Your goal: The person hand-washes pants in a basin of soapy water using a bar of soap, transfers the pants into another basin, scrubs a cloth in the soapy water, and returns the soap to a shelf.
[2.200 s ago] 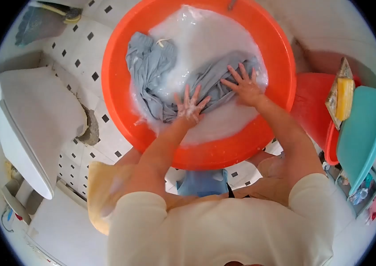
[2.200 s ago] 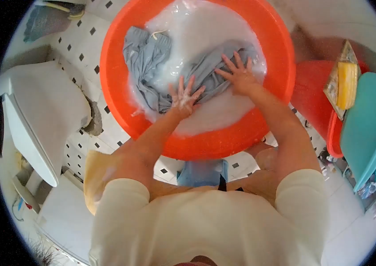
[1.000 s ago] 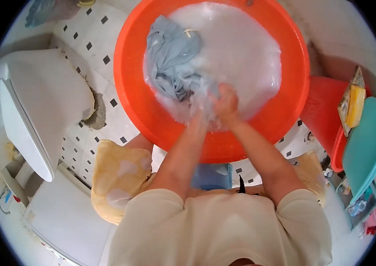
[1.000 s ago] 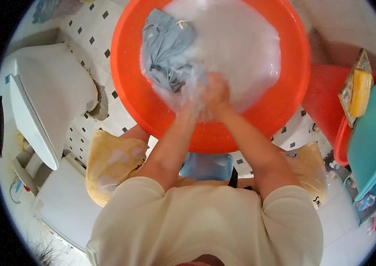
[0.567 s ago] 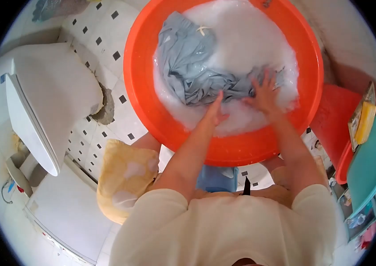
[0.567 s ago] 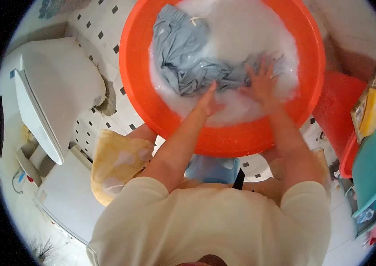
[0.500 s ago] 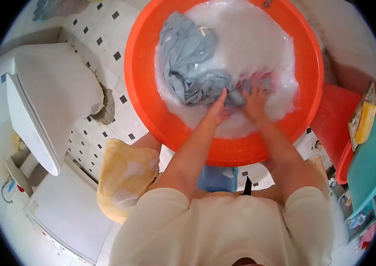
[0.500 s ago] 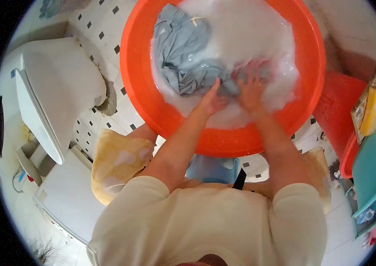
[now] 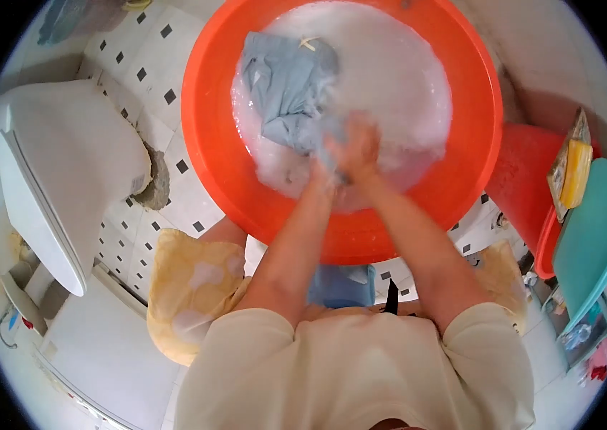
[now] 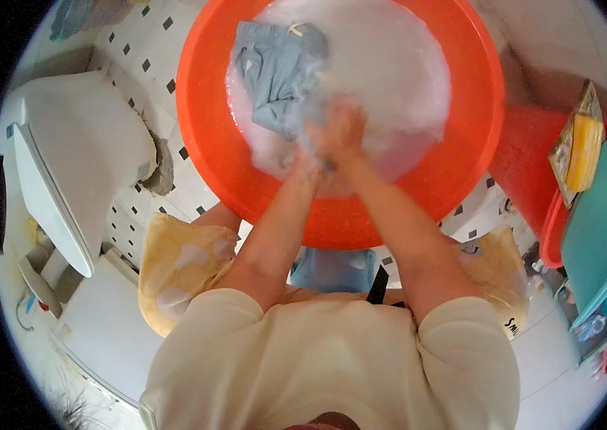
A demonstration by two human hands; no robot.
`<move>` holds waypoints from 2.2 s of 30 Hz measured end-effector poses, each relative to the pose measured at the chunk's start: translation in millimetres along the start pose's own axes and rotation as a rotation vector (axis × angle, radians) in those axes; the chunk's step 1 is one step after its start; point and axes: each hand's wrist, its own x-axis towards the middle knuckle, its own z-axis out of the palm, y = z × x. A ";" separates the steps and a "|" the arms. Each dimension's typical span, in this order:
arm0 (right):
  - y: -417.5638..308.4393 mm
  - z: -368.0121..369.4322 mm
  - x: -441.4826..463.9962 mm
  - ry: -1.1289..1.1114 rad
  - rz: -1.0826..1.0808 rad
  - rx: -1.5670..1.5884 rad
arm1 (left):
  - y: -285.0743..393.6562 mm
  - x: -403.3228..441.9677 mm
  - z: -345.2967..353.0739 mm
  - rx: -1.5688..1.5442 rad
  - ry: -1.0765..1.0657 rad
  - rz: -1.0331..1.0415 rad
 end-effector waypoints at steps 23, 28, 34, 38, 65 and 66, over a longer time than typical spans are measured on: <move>-25.3 -94.2 -41.5 -0.749 -0.466 0.553 | 43.2 9.6 -33.1 -0.137 -0.600 -0.515; 3.5 -47.0 -24.7 -0.107 0.036 0.273 | 0.5 9.0 -8.5 0.196 -0.171 -0.180; 106.8 -77.0 35.1 -0.445 0.265 -0.175 | -14.3 -25.4 49.2 1.242 0.090 0.431; 70.5 -63.4 29.8 -0.707 0.217 0.383 | -49.9 -31.0 51.0 0.811 -0.274 0.265; 78.7 -100.6 109.3 -0.579 -0.214 -0.249 | 16.1 -39.6 55.4 0.212 0.099 0.073; 83.3 -108.8 125.8 -0.609 -0.145 -0.235 | 34.5 -27.6 47.4 0.182 0.086 0.129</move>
